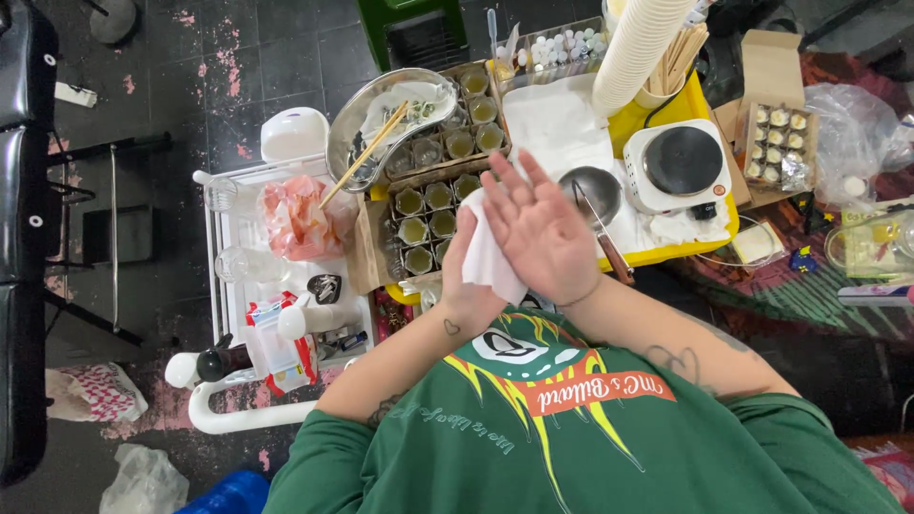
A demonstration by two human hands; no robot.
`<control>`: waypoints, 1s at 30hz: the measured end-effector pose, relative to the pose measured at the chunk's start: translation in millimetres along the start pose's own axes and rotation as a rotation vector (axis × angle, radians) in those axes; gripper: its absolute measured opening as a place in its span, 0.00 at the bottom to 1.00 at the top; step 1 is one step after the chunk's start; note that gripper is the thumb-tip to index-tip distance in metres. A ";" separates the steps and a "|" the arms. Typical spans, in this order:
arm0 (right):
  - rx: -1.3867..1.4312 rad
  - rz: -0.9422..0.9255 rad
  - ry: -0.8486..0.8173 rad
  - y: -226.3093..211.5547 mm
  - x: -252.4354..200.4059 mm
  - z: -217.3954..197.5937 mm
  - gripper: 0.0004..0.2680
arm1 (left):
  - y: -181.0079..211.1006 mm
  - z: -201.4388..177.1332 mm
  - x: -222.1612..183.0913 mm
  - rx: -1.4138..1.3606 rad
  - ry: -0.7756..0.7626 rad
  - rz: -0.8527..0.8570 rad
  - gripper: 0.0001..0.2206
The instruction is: Cleaning and preparing containers and tools at a workspace.
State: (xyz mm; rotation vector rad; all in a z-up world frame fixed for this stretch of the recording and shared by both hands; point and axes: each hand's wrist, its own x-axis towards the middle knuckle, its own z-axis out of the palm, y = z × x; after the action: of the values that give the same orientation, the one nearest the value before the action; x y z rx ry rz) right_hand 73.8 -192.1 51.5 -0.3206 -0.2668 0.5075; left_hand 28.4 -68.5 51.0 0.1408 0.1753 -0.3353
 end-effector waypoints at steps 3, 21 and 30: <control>0.024 0.132 0.078 9.9 1.3 -12.3 0.21 | 4.0 -19.7 1.7 0.160 0.087 0.113 0.24; -0.797 -0.073 0.324 -18.0 -45.6 -56.4 0.15 | 6.3 -53.7 34.1 0.546 0.298 0.607 0.14; -0.311 0.207 0.452 -13.8 -18.5 -16.4 0.24 | -26.5 -27.3 23.0 1.872 -0.572 0.640 0.44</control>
State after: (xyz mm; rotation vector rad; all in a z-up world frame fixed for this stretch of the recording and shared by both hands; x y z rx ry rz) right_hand 69.6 -216.8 38.3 -0.7588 0.1320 0.5823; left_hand 36.8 -96.0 17.0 1.8813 -0.8093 0.2176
